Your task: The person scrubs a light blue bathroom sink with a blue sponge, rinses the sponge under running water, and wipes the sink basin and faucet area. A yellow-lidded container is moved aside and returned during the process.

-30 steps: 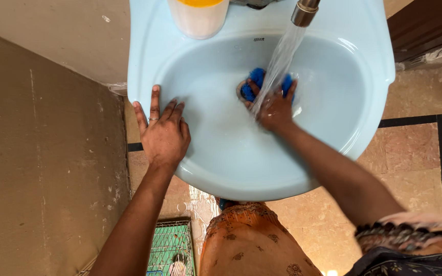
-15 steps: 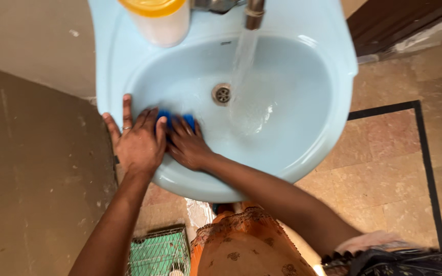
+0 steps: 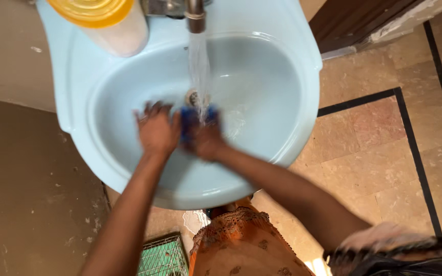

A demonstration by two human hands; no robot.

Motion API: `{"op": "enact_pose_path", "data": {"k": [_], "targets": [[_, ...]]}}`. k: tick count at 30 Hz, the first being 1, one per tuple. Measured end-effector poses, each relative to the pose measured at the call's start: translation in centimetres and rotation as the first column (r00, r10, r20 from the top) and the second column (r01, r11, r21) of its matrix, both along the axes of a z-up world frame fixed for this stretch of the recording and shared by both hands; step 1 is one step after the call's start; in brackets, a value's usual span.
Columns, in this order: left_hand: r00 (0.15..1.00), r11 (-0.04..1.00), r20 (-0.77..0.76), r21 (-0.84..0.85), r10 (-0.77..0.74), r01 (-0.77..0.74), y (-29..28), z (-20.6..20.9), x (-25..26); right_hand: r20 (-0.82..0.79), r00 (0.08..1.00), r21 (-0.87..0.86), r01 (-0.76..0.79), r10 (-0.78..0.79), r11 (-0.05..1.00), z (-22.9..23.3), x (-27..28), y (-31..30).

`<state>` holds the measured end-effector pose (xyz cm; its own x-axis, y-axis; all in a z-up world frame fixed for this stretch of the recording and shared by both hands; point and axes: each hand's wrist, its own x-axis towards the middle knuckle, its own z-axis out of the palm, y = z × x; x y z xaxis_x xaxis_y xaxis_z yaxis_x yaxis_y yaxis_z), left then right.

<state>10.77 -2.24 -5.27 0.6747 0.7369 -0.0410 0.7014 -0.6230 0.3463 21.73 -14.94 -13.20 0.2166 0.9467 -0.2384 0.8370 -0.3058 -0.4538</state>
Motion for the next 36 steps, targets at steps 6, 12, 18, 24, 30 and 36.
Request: {"op": "enact_pose_path", "data": {"k": [6,12,18,24,30,36], "targets": [[0.796,0.447,0.311,-0.893,0.519,0.058,-1.1,-2.5,12.7,0.145,0.982,0.117,-0.140,0.123,0.983,2.5,-2.8,-0.7],[0.515,-0.102,0.099,-0.932,0.851,0.347,0.1,1.8,13.4,0.428,0.889,-0.186,-0.087,0.160,0.979,4.3,14.4,-3.0],[0.564,-0.278,0.086,-0.803,0.821,0.527,0.2,5.7,10.9,0.369,0.925,-0.152,-0.039,0.093,0.988,2.4,9.9,-2.4],[0.959,0.284,0.117,-0.958,0.258,0.040,-2.2,3.6,4.5,0.004,0.981,0.551,-0.163,0.192,0.818,0.9,-8.2,-0.2],[0.884,0.969,-0.406,-0.174,-0.234,0.177,-3.7,5.6,-3.6,-0.092,0.981,0.133,-0.156,0.169,0.979,-0.9,-0.6,-0.1],[0.883,0.951,-0.446,0.183,-0.146,0.249,-1.0,8.6,-9.1,0.599,0.793,0.177,-0.263,0.108,0.949,0.7,16.0,-2.0]]}}
